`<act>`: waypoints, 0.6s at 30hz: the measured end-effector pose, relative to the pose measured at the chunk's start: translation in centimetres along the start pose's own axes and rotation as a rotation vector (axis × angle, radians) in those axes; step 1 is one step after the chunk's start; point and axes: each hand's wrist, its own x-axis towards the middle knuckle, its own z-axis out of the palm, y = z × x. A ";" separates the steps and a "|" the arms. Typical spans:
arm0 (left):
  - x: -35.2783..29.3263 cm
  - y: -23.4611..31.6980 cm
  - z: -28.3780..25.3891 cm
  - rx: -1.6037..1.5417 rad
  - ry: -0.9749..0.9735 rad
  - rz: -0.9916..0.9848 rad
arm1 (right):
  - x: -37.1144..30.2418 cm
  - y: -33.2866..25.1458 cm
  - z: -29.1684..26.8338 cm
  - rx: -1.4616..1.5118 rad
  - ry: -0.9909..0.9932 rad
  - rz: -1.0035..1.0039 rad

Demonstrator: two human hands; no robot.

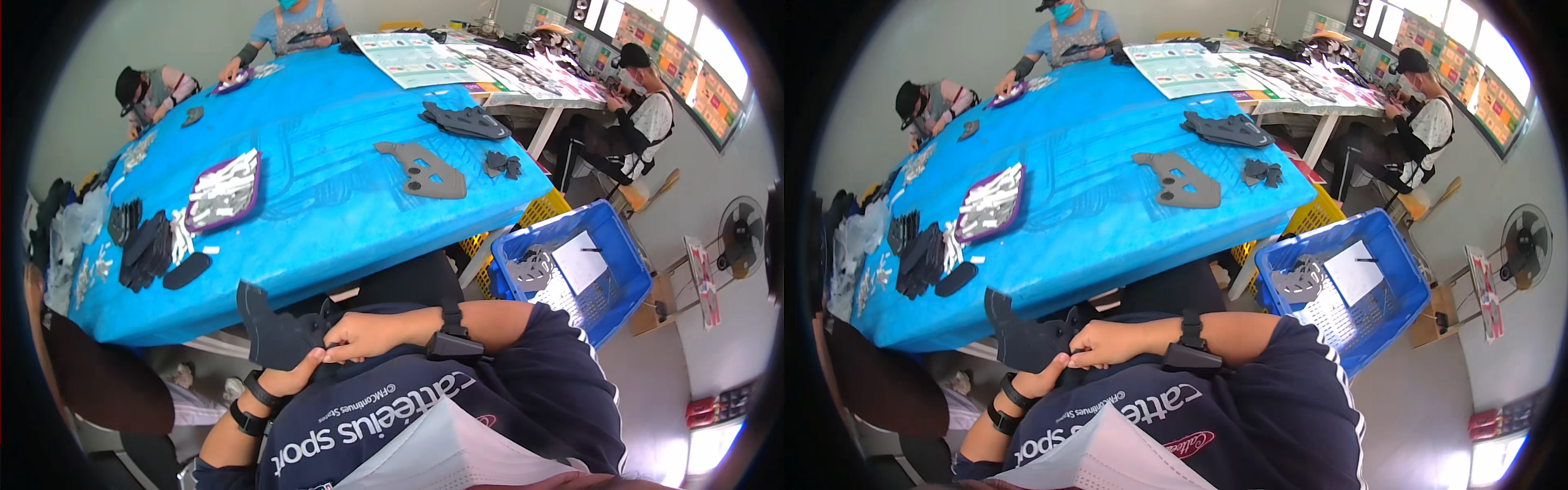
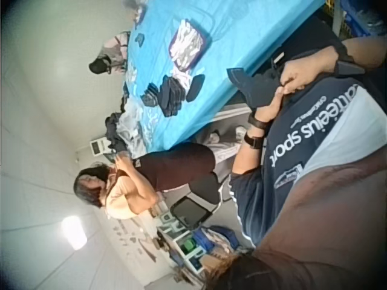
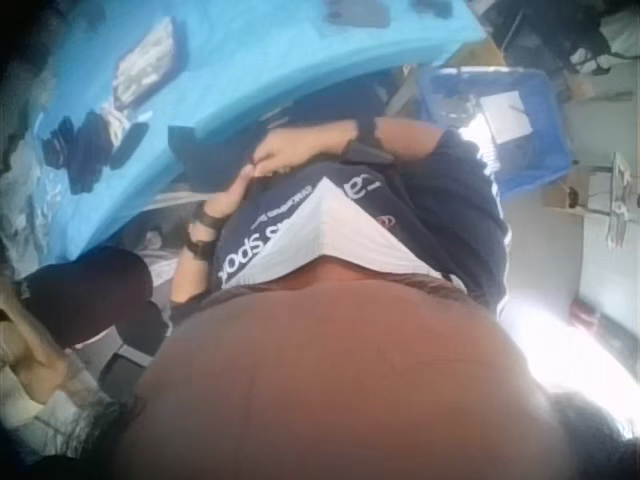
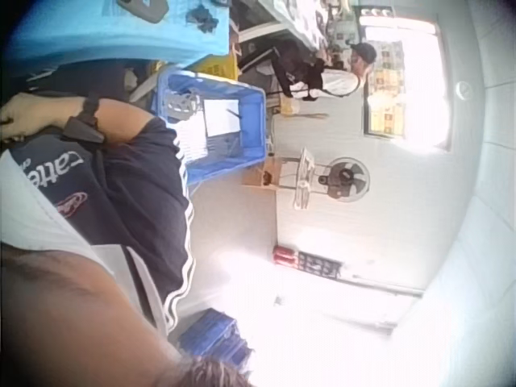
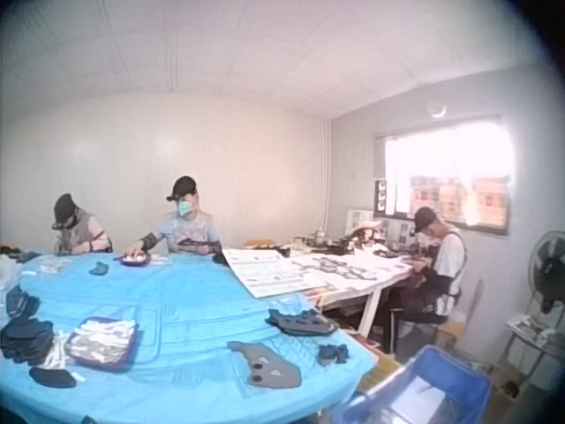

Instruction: The person manipulates several grey and black shoe upper components, applying white adhesive strips to specific sections. The person then hands the prepared components to another person standing nearby.

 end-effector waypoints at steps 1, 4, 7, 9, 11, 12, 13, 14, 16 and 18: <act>-0.5 0.0 0.4 0.027 -0.026 -0.005 | -0.6 0.2 0.2 0.110 -0.059 0.027; -1.3 -0.5 1.8 0.135 0.034 0.010 | -1.7 1.1 1.0 0.204 -0.047 -0.036; -1.5 -1.0 2.6 -0.237 -0.105 -0.333 | -2.3 2.1 1.3 0.311 -0.036 0.055; -1.3 -1.2 2.5 -0.269 -0.096 -0.293 | -2.3 2.5 1.1 0.342 -0.030 0.073; -1.3 -1.1 2.3 -0.240 -0.068 -0.217 | -2.2 2.6 1.0 0.323 -0.042 0.033; -1.4 -1.0 2.2 -0.316 -0.043 -0.287 | -2.3 2.6 1.1 0.327 -0.027 0.032; -1.5 -0.9 2.2 -0.313 -0.062 -0.314 | -2.2 2.6 1.1 0.306 -0.022 0.046; -1.6 -0.8 2.3 -0.313 -0.086 -0.341 | -2.3 2.6 1.2 0.305 -0.028 0.052; -1.7 -0.8 2.5 -0.325 -0.098 -0.347 | -2.3 2.9 1.4 0.313 -0.022 0.066; -1.6 -1.2 2.4 -0.332 -0.066 -0.280 | -2.2 3.3 1.3 0.341 -0.033 0.042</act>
